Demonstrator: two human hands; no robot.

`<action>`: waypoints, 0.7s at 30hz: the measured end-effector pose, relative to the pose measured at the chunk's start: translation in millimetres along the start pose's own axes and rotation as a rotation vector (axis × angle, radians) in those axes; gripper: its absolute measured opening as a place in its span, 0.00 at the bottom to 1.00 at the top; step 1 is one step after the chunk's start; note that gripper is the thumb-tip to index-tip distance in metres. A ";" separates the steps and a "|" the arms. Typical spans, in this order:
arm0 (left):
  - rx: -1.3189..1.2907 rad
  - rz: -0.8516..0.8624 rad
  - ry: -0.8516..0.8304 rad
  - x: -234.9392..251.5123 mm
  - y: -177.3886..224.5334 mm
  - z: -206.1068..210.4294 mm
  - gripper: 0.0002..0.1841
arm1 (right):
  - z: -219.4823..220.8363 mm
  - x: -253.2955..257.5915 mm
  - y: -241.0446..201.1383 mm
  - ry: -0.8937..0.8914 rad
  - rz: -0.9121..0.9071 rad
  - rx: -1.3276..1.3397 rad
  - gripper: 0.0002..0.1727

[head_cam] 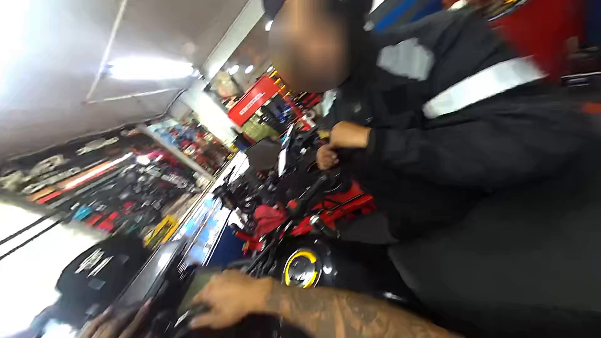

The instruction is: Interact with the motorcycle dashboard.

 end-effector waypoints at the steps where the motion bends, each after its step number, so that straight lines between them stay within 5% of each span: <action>1: -0.007 0.001 0.004 4.8 10.0 -6.0 0.23 | 9.3 -3.0 -8.1 -0.100 -0.077 0.024 0.21; 5: 0.046 -0.017 0.047 5.5 12.1 -13.2 0.23 | 33.9 -3.0 -31.8 -0.265 -0.152 0.038 0.32; 7: 0.030 0.012 0.041 3.9 9.1 -11.1 0.23 | 29.8 -6.2 -36.6 -0.068 -0.147 -0.082 0.31; 10: 0.015 0.036 0.065 3.0 9.6 -11.7 0.24 | 12.9 -13.2 -40.7 0.454 -0.250 -0.213 0.25; 12: 0.019 0.042 0.082 1.8 9.2 -14.2 0.24 | 7.0 -15.7 -42.5 0.594 -0.308 -0.217 0.21; 18: 0.026 0.053 0.131 -0.1 6.4 -12.4 0.23 | 37.1 -5.2 -35.9 0.064 -0.258 -0.263 0.26; 21: 0.026 0.055 0.138 -1.4 6.5 -13.5 0.23 | 25.4 -2.2 -29.1 0.191 -0.095 -0.259 0.25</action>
Point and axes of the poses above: each hand's wrist, its own x-axis towards the middle knuckle, its own z-axis out of the palm, y = z × x, the point moved 6 cm from there along x, towards the middle knuckle, and after that the axes turned 1 degree about -x, right-handed, at the moved point
